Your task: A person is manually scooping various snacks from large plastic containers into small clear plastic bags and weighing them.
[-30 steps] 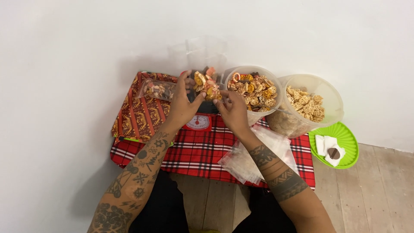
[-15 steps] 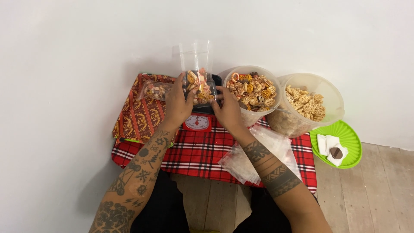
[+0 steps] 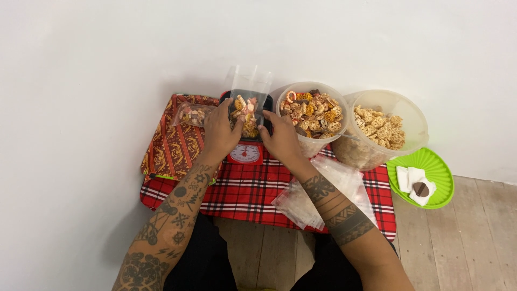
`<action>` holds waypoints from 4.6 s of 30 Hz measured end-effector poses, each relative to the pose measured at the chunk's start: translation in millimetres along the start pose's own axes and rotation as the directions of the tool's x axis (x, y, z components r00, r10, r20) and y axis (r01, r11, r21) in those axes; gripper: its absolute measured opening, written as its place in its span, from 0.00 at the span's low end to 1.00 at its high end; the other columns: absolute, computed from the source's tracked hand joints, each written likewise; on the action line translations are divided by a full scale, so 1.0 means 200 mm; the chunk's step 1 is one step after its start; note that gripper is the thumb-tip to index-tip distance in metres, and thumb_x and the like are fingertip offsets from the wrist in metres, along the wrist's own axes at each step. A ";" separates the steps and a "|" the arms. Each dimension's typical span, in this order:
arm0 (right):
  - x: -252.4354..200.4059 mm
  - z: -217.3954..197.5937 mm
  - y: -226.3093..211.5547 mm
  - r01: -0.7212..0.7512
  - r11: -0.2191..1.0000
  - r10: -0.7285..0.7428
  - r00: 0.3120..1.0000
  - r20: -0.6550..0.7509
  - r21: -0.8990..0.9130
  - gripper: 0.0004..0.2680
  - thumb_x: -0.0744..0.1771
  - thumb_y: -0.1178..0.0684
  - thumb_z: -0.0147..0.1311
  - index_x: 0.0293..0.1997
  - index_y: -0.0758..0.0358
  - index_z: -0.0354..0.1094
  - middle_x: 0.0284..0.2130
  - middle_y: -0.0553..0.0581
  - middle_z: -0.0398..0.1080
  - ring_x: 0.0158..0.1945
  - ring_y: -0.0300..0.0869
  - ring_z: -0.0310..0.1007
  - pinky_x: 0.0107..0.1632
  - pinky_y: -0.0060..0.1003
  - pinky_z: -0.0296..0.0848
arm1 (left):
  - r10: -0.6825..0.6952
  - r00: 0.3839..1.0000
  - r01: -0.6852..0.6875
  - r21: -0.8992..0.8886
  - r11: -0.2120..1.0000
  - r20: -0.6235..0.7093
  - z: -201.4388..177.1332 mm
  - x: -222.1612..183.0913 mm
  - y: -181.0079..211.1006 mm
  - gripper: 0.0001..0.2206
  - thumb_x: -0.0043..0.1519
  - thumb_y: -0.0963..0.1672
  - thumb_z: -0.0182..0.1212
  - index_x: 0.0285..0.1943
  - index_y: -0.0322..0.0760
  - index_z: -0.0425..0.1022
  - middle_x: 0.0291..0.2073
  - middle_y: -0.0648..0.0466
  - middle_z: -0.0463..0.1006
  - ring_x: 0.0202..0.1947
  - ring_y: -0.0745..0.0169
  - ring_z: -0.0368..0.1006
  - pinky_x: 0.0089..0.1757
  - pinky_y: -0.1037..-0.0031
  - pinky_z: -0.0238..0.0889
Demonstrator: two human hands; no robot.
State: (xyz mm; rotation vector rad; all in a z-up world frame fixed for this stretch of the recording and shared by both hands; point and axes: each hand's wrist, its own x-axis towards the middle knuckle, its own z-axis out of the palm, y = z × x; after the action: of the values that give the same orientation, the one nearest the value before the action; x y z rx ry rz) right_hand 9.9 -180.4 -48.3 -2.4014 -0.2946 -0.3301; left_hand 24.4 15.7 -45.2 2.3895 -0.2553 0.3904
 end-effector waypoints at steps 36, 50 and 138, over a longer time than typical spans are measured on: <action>-0.85 -0.73 0.49 -0.444 0.895 0.409 0.851 0.329 0.034 0.09 0.64 0.50 0.61 0.44 0.60 0.79 0.22 0.60 0.74 0.30 0.49 0.73 0.40 0.43 0.69 | -0.260 0.964 0.223 -0.384 0.896 -0.047 -0.28 -0.31 -0.10 0.06 0.61 0.44 0.65 0.43 0.40 0.81 0.25 0.55 0.79 0.24 0.69 0.72 0.29 0.77 0.63; -0.83 -0.62 0.72 -0.532 0.846 0.491 0.766 0.415 -0.019 0.14 0.64 0.44 0.60 0.50 0.55 0.78 0.26 0.55 0.78 0.33 0.44 0.75 0.41 0.38 0.70 | -0.174 0.711 0.228 0.011 0.974 0.681 -0.34 -0.51 -0.09 0.28 0.60 0.53 0.60 0.62 0.28 0.70 0.42 0.39 0.82 0.42 0.42 0.76 0.46 0.56 0.67; -0.37 -0.39 -0.37 -0.006 0.546 0.063 0.997 -0.034 0.838 0.13 0.70 0.56 0.50 0.62 0.64 0.70 0.27 0.63 0.77 0.20 0.37 0.73 0.27 0.32 0.73 | 0.185 0.969 -0.246 -0.598 0.763 -0.162 -0.26 -0.22 0.47 0.58 0.46 0.52 0.81 0.80 0.33 0.41 0.64 0.36 0.57 0.63 0.38 0.61 0.63 0.47 0.49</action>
State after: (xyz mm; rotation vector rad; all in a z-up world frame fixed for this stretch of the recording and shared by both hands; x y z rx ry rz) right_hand -94.0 -185.8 31.2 -1.4156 -0.2882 -0.1715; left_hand -54.1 -15.9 32.7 1.6914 -0.5321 0.4433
